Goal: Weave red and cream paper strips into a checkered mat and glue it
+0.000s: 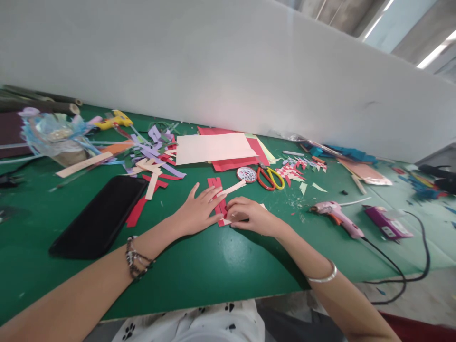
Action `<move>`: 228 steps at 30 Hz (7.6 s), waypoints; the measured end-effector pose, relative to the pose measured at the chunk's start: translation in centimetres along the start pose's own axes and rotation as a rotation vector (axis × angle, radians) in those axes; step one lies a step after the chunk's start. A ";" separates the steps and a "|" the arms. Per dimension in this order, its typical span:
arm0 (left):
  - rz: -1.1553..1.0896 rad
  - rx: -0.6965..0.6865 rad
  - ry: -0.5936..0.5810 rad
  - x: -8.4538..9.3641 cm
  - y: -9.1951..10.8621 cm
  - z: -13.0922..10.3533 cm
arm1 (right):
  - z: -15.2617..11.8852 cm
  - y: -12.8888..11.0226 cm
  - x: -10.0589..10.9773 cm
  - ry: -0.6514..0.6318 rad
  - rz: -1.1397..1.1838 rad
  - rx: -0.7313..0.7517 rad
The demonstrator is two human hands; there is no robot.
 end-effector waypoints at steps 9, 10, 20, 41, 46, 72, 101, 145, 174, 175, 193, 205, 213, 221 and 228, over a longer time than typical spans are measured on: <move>-0.027 0.005 -0.014 0.1 0.1 0.0 | 0.2 0.3 -0.3 0.036 -0.042 0.016; -0.031 0.002 -0.012 0.1 0.1 0.0 | 0.2 0.3 -0.3 0.039 -0.046 0.023; -0.040 0.013 -0.026 0.1 0.1 0.0 | 0.4 0.0 -0.3 0.064 -0.045 0.049; -0.027 0.018 -0.004 0.2 0.0 0.0 | 0.1 -0.7 0.0 0.047 -0.156 0.093; -0.023 0.002 0.040 0.2 -0.1 -0.1 | 0.1 -0.7 0.0 0.059 -0.135 0.090; -0.029 -0.218 -0.064 1.9 2.2 -2.9 | 2.6 2.6 3.2 0.348 0.131 -0.168; -0.008 -0.183 -0.142 0.4 2.3 -3.4 | 9.6 2.2 3.7 0.279 -0.135 -0.093; -0.025 -0.179 -0.165 0.4 2.5 -3.2 | 9.4 6.7 1.6 0.135 0.039 -0.172; -0.038 -0.204 -0.098 0.3 2.3 -3.4 | 9.5 6.8 2.6 0.129 0.323 -0.377; -0.035 -0.201 -0.108 0.3 2.4 -3.4 | 9.4 6.9 2.7 0.133 0.324 -0.391; -0.033 -0.178 -0.146 0.7 2.6 -3.2 | 8.7 7.1 1.9 0.128 0.513 -0.545; -0.024 -0.181 -0.134 0.4 2.4 -3.3 | 9.0 7.0 0.8 0.191 0.561 -0.595; -0.008 -0.185 -0.136 0.5 2.5 -3.2 | 9.1 7.5 0.5 0.242 0.495 -0.583; -0.002 -0.187 -0.140 0.4 2.5 -3.2 | 9.3 7.5 0.6 0.293 0.339 -0.535; 0.000 -0.200 -0.081 0.4 2.4 -3.3 | 9.6 6.6 1.2 0.352 0.152 -0.472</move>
Point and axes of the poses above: each hand's wrist, its own z-axis towards the middle knuckle, its own x-axis out of the back of the hand, y = z × x, the point moved 6 cm from there along z, towards the middle knuckle, and after that the axes turned 5 degrees about -x, right-handed, at the moved point
